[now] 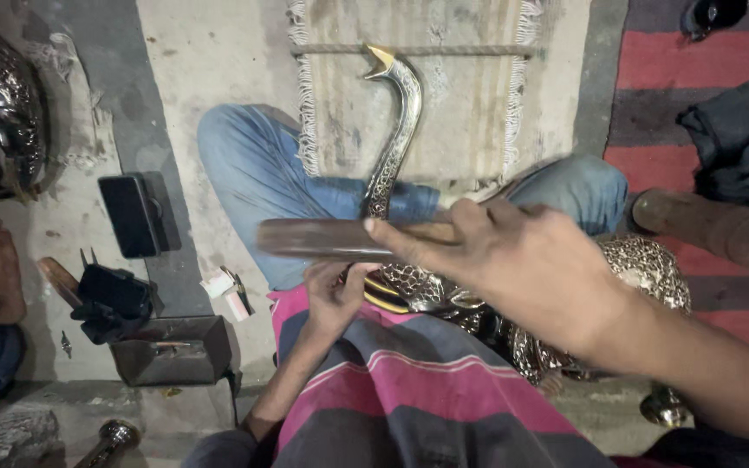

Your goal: The person sits cross-legged on the floor holding a chisel against an ornate brass peacock sculpture and repeatedly strikes the chisel with a wooden mallet, repositioning the chisel along the sculpted surface to work the metal detail.

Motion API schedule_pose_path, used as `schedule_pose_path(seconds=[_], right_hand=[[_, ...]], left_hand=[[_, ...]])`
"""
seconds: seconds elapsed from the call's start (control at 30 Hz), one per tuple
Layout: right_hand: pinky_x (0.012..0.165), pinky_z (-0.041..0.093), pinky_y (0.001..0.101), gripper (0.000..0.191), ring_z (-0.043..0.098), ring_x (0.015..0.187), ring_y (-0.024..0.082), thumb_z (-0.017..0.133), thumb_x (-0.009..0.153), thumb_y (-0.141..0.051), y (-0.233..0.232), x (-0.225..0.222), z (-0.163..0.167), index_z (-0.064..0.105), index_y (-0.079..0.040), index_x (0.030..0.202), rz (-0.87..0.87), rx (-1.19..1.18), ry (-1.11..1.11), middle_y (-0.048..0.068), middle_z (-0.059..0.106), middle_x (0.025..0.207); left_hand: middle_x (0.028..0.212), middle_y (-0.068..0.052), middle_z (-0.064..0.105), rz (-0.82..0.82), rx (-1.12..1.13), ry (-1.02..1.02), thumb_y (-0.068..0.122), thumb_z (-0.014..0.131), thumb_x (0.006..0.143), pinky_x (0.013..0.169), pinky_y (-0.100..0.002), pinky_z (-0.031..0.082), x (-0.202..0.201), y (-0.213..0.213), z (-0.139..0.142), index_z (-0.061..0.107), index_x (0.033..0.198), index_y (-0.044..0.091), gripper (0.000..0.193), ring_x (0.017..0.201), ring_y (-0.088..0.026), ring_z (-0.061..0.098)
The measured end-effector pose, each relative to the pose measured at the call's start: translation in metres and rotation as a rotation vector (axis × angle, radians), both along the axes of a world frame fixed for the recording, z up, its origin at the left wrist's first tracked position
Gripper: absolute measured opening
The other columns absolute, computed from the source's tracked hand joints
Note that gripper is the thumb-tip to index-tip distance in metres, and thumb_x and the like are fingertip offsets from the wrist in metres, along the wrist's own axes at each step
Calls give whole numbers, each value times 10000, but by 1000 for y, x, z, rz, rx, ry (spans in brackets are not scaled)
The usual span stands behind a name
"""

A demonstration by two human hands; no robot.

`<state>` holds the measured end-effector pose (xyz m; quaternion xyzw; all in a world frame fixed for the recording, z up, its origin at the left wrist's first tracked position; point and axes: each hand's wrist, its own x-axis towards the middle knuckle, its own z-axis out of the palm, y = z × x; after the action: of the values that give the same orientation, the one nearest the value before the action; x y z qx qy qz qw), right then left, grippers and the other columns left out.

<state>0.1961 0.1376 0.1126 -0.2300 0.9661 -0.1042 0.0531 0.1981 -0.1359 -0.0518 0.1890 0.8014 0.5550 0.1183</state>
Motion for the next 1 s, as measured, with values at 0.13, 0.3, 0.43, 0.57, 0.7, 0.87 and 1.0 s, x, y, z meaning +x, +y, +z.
schedule_pose_path(seconds=[0.13,0.3,0.43,0.57,0.7,0.87,1.0], right_hand=[[356,515,278,865,675,604,179,649,809,-18,0,5,-6,374,-319,1572,-59,-78,-89,112,640,930],[403,543,304,769,675,593,198,654,860,-160,0,6,-1,382,-317,1562,0,89,53,104,611,832],[428,539,312,786,685,605,205,640,838,-112,-3,4,2,388,-314,1555,-82,-73,-20,109,641,929],[480,558,330,798,676,609,220,639,834,-117,-2,10,-4,379,-313,1562,-106,-104,-11,110,633,932],[418,567,303,893,696,603,177,662,839,-136,-1,15,-11,346,-371,1641,-23,153,-63,67,608,776],[416,538,283,813,694,654,166,642,834,-70,-6,9,-9,390,-328,1562,-114,-33,12,88,655,909],[458,564,309,828,706,660,212,641,772,-133,-2,12,-4,414,-317,1547,-66,67,14,93,660,894]], left_hand=[[874,-108,772,-19,-12,11,-1,647,930,721,-316,567,0,1,0,764,933,18,119,803,-194,760],[875,-113,771,-25,15,-34,-8,605,941,716,-334,584,2,-1,-1,762,951,16,160,790,-205,769],[863,-127,748,-10,-20,24,6,610,955,702,-343,556,2,-1,-3,741,947,3,131,779,-224,742],[821,-119,747,-31,-75,-3,1,597,912,686,-337,549,1,-1,-1,767,919,19,172,739,-223,749],[838,-110,765,6,-57,-98,4,598,904,681,-329,564,1,2,2,762,913,23,165,730,-222,758],[893,-123,760,-48,-39,57,-11,580,913,753,-355,553,-1,1,1,753,942,19,178,807,-252,746],[859,-118,745,-13,-41,-6,-7,605,912,718,-356,548,2,1,-1,739,941,14,139,760,-246,740]])
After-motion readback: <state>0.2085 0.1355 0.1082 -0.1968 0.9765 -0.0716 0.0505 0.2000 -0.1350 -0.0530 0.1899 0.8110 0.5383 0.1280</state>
